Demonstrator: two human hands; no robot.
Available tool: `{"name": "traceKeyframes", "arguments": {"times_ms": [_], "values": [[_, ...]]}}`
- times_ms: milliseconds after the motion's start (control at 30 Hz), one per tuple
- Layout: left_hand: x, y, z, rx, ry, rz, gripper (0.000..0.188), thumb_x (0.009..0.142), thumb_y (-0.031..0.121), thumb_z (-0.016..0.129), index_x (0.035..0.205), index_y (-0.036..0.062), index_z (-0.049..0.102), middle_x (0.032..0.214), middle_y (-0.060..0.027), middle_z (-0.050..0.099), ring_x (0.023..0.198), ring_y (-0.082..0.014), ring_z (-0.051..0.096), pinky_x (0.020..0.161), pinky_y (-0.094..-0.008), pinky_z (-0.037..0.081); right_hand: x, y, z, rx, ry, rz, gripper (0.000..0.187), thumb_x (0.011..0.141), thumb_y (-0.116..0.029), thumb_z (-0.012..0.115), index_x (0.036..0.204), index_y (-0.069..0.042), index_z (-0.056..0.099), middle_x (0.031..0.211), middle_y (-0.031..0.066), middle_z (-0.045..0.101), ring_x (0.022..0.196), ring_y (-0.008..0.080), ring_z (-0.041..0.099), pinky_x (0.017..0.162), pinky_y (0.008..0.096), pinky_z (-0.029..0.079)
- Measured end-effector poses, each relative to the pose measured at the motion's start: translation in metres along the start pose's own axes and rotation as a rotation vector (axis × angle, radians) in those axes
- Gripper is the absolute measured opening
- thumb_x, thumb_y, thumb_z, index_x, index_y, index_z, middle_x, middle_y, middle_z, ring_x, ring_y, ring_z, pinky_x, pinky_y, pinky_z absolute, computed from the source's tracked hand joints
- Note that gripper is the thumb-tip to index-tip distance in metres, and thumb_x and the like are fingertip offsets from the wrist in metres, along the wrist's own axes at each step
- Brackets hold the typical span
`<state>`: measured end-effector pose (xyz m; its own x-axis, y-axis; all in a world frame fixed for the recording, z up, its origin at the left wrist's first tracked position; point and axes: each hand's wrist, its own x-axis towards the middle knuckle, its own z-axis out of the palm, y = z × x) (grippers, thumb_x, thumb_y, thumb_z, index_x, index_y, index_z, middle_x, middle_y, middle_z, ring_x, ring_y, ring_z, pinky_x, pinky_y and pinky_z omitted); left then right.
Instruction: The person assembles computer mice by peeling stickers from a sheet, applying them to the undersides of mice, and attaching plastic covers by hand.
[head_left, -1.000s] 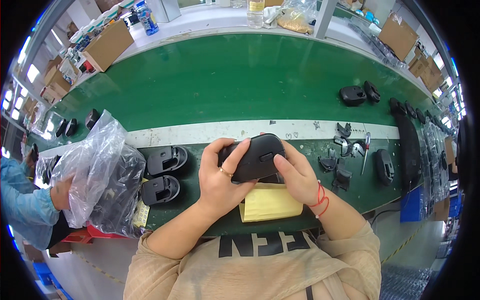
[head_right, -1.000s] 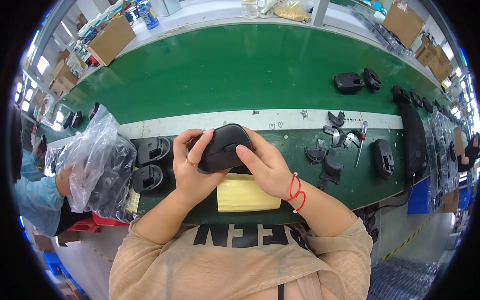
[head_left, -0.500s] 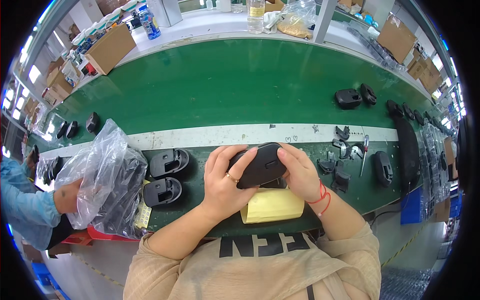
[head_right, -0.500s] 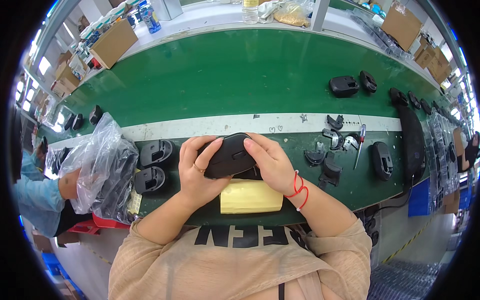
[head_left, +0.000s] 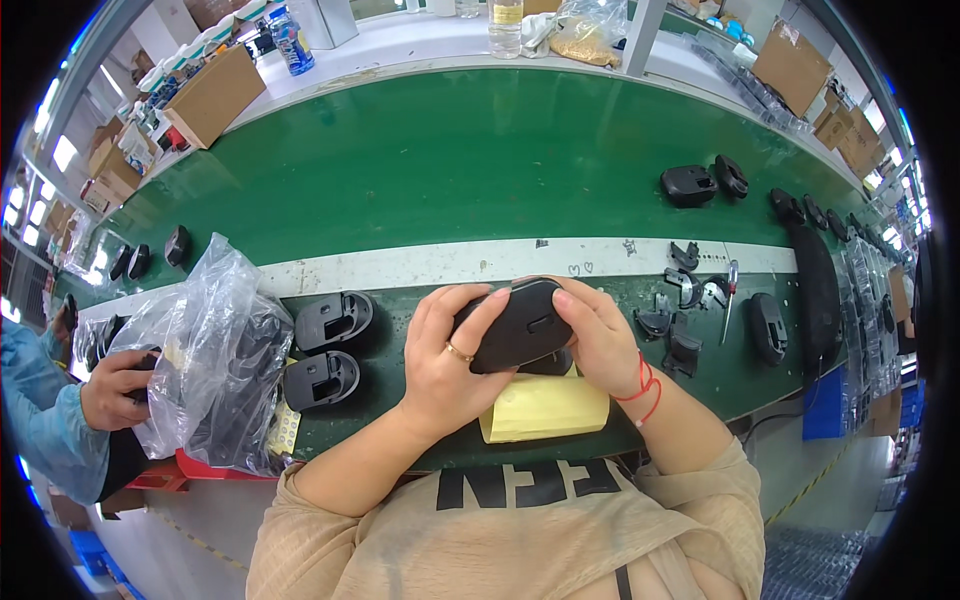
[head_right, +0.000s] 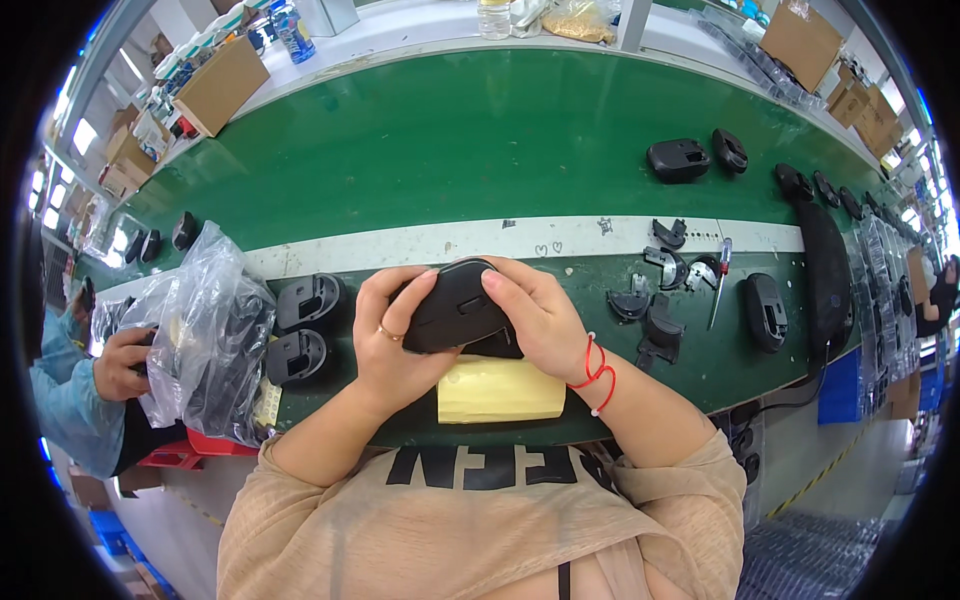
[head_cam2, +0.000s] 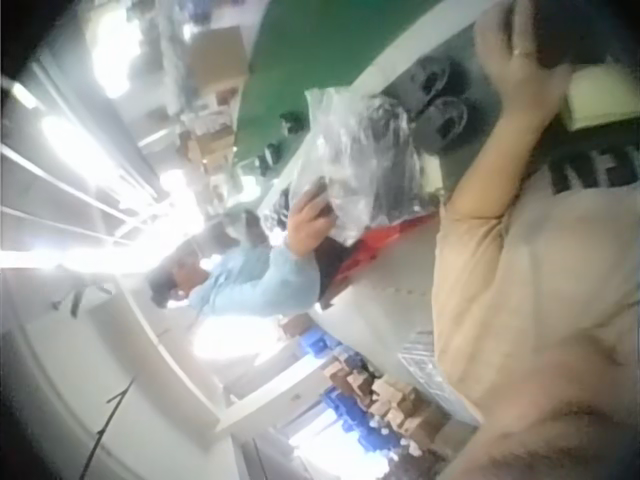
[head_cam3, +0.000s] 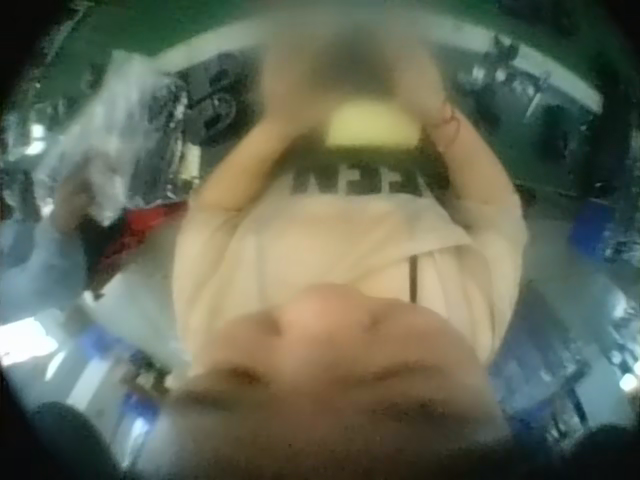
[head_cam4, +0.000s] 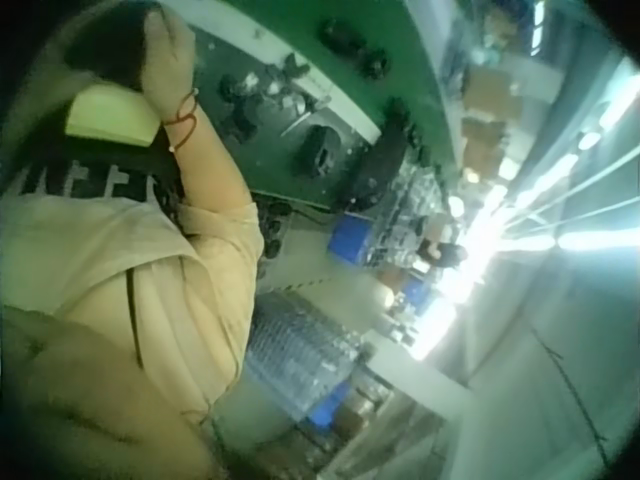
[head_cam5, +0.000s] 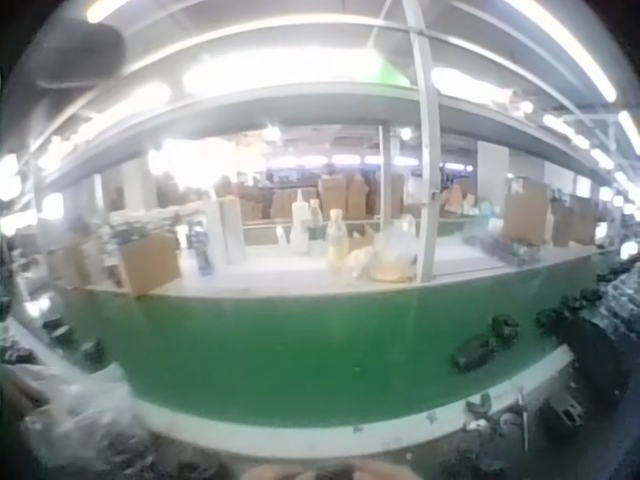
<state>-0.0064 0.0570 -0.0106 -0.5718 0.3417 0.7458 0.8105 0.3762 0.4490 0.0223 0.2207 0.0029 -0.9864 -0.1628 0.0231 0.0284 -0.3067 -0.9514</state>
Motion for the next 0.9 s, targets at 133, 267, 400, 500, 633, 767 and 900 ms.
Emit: {"name": "traceKeyframes", "arguments": {"times_ms": [133,267,400,500,633,767,900], "values": [[0.000,0.006,-0.010,-0.887,0.009,-0.718,0.052,0.075,0.026,0.061,0.117,0.0033,0.040,0.109,-0.0124,0.047,0.093,-0.0233,0.051,0.082,-0.0305,0.041,0.001,-0.001,-0.005,0.074,-0.057,-0.085,0.037,0.090,-0.024,0.034,0.108,0.005,0.048,0.094,0.0112,0.057,0.086,0.0145,0.054,0.079,0.0273,0.042],[0.010,-0.004,-0.023,-1.581,-0.009,-0.903,0.066,0.084,0.055,0.013,0.112,0.0041,0.044,0.099,-0.0178,0.054,0.080,-0.0238,0.057,0.066,-0.0306,0.048,0.006,-0.005,-0.010,-0.112,-0.011,-0.159,0.038,0.091,-0.024,0.032,0.104,0.007,0.050,0.091,0.0161,0.057,0.084,0.0184,0.057,0.078,0.0287,0.044],[0.013,-0.002,-0.021,-1.558,-0.020,-0.909,0.065,0.084,0.056,0.015,0.109,0.0047,0.046,0.094,-0.0199,0.055,0.069,-0.0235,0.057,0.056,-0.0301,0.046,0.010,0.000,-0.015,-0.214,0.073,-0.108,0.024,0.085,-0.014,0.046,0.097,0.005,0.055,0.084,0.0126,0.060,0.078,0.0157,0.057,0.071,0.0264,0.045],[0.011,-0.008,-0.022,-1.627,-0.088,-0.844,0.066,0.084,0.056,0.013,0.110,0.0042,0.045,0.097,-0.0191,0.054,0.073,-0.0219,0.058,0.058,-0.0278,0.047,0.012,-0.002,-0.019,-0.540,0.172,-0.166,0.018,0.079,-0.010,0.053,0.092,0.002,0.058,0.079,0.0102,0.061,0.074,0.0127,0.057,0.068,0.0254,0.044],[0.013,0.001,-0.018,-1.580,0.003,-0.954,0.063,0.084,0.055,0.017,0.109,0.0050,0.046,0.094,-0.0221,0.054,0.071,-0.0235,0.055,0.057,-0.0299,0.044,0.012,-0.001,-0.020,-0.530,0.156,-0.123,0.018,0.076,-0.011,0.057,0.088,0.001,0.060,0.077,0.0094,0.062,0.074,0.0122,0.057,0.066,0.0250,0.044],[0.014,0.007,-0.018,-1.603,0.024,-1.040,0.059,0.086,0.053,0.019,0.113,0.0061,0.043,0.101,-0.0202,0.052,0.079,-0.0243,0.056,0.063,-0.0316,0.046,0.009,0.003,-0.009,-0.671,0.052,-0.322,0.020,0.075,-0.010,0.057,0.092,0.001,0.058,0.080,0.0108,0.061,0.074,0.0164,0.059,0.066,0.0267,0.045],[0.010,0.000,-0.016,-1.650,0.040,-1.048,0.058,0.086,0.052,0.020,0.114,0.0067,0.042,0.102,-0.0206,0.052,0.080,-0.0251,0.056,0.063,-0.0325,0.047,0.006,0.001,0.000,-0.690,-0.010,-0.428,0.025,0.074,-0.010,0.058,0.096,0.000,0.056,0.081,0.0116,0.060,0.074,0.0204,0.059,0.067,0.0284,0.045]]}}
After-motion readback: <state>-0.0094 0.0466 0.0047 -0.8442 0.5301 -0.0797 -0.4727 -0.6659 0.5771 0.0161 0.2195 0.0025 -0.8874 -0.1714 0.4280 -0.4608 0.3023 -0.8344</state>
